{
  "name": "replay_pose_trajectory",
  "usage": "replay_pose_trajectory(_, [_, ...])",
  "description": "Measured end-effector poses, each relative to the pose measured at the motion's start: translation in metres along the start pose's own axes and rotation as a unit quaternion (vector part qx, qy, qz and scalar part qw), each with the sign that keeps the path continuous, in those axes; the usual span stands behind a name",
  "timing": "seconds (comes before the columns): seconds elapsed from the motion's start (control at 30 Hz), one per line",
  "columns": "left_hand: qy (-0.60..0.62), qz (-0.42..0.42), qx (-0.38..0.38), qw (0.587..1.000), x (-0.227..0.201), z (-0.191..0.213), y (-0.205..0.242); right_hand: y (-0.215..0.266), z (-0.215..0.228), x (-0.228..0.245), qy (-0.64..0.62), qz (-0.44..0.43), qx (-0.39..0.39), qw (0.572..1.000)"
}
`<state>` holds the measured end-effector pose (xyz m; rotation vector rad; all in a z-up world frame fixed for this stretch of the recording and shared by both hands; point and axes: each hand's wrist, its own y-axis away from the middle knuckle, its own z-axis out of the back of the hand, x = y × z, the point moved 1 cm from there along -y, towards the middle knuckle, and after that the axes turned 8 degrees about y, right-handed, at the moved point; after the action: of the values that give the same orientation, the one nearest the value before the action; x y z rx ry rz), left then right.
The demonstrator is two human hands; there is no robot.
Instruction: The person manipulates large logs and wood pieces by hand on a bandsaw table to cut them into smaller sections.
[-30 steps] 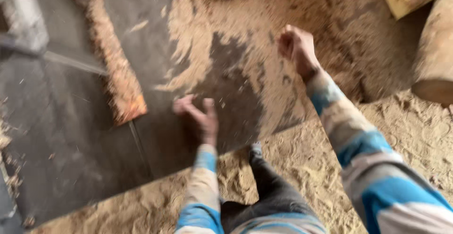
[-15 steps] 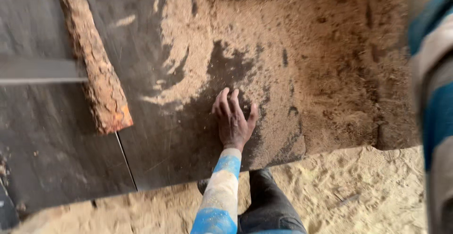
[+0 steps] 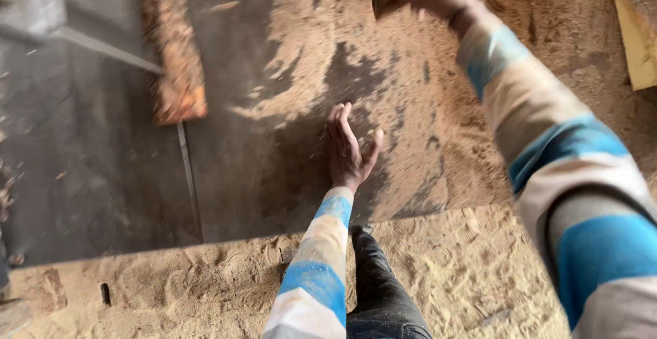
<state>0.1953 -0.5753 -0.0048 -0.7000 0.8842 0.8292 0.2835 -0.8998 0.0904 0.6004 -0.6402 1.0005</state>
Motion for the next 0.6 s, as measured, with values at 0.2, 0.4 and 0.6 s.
replay_pose_trajectory(0.2, [0.068,0.031,-0.112,0.991,0.019,0.076,0.066,0.108,-0.131,0.058,0.291,0.076,-0.105,0.948])
replay_pose_trajectory(0.4, [0.356,0.190,0.006,0.915,0.063,0.138,0.181,0.291,-0.237,0.092,0.299,0.132,-0.055,0.943])
replay_pose_trajectory(0.6, [0.667,0.373,0.096,0.638,0.082,0.194,0.276,0.464,-0.364,0.179,0.220,0.030,-0.034,0.974])
